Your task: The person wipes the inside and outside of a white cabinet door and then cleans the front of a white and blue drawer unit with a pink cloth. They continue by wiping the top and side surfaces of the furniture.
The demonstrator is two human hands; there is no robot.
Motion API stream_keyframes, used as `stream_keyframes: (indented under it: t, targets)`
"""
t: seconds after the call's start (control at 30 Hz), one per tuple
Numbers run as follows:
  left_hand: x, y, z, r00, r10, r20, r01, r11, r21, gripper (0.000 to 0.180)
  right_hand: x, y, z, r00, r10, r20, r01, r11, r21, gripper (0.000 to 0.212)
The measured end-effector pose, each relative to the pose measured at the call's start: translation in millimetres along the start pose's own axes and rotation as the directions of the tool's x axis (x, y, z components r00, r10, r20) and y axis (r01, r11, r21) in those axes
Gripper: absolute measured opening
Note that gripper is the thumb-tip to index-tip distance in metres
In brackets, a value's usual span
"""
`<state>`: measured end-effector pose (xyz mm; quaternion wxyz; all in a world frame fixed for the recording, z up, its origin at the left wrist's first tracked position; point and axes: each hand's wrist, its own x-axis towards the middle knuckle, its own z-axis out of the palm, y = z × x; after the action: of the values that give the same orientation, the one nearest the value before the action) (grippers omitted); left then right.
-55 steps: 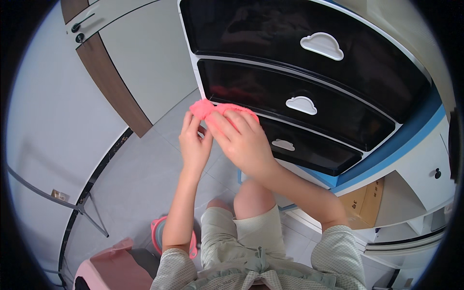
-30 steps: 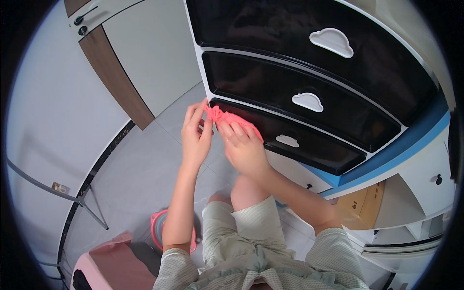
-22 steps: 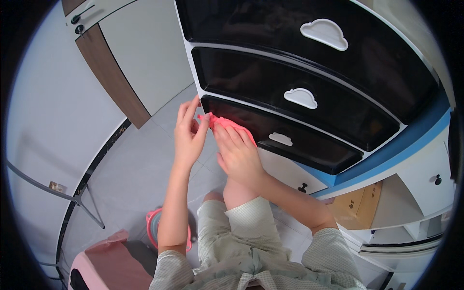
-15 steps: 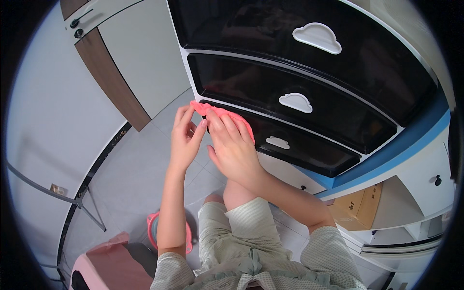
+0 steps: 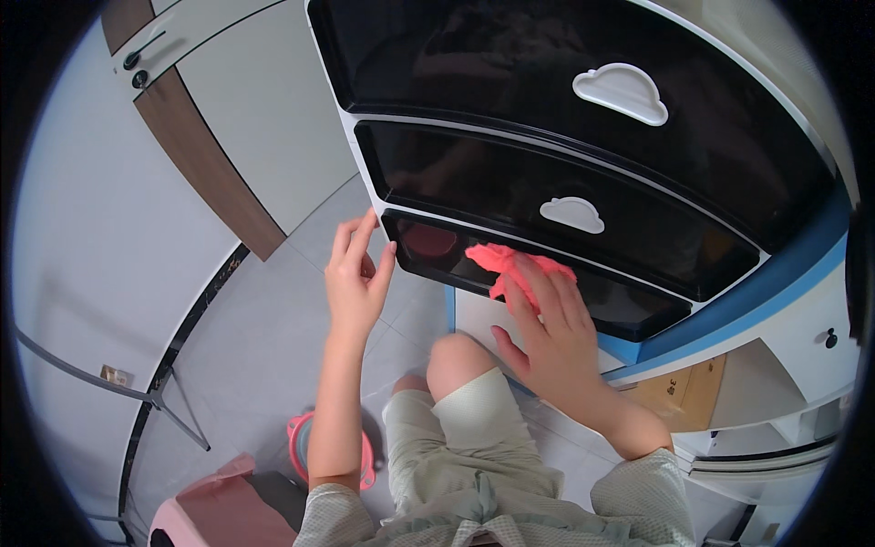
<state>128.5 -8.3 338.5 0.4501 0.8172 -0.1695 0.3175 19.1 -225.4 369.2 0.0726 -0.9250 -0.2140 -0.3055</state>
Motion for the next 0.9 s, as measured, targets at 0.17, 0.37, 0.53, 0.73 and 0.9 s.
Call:
stream_keyframes:
  t: [0.17,0.37,0.53,0.73,0.9]
  targets:
    - [-0.4,-3.7,2.2,1.000,0.005,-0.013,-0.005,1.000,-0.011,0.045,7.5,-8.7,10.6,0.998,0.025,-0.054,-0.025,1.000,0.001,0.056]
    - [-1.4,-0.6,-0.6,1.000,-0.026,-0.003,0.026,0.999,-0.025,0.045,44.2,-30.3,54.8,0.990,-0.104,-0.096,0.113,0.989,0.097,0.056]
    - [-4.1,-1.6,2.0,0.999,-0.028,0.016,0.028,0.999,-0.033,0.053,42.0,-36.2,87.2,0.982,-0.159,-0.106,0.157,0.987,-0.019,0.047]
    - [-11.2,0.4,1.3,0.992,-0.081,0.102,0.081,0.997,0.002,0.073,22.4,-27.4,95.5,0.980,-0.175,-0.093,0.176,0.984,0.004,0.053]
    - [-23.6,0.5,10.7,0.991,-0.123,0.047,0.124,0.992,-0.020,0.082,4.5,-15.4,81.3,0.988,-0.141,-0.057,0.142,0.990,0.013,0.045]
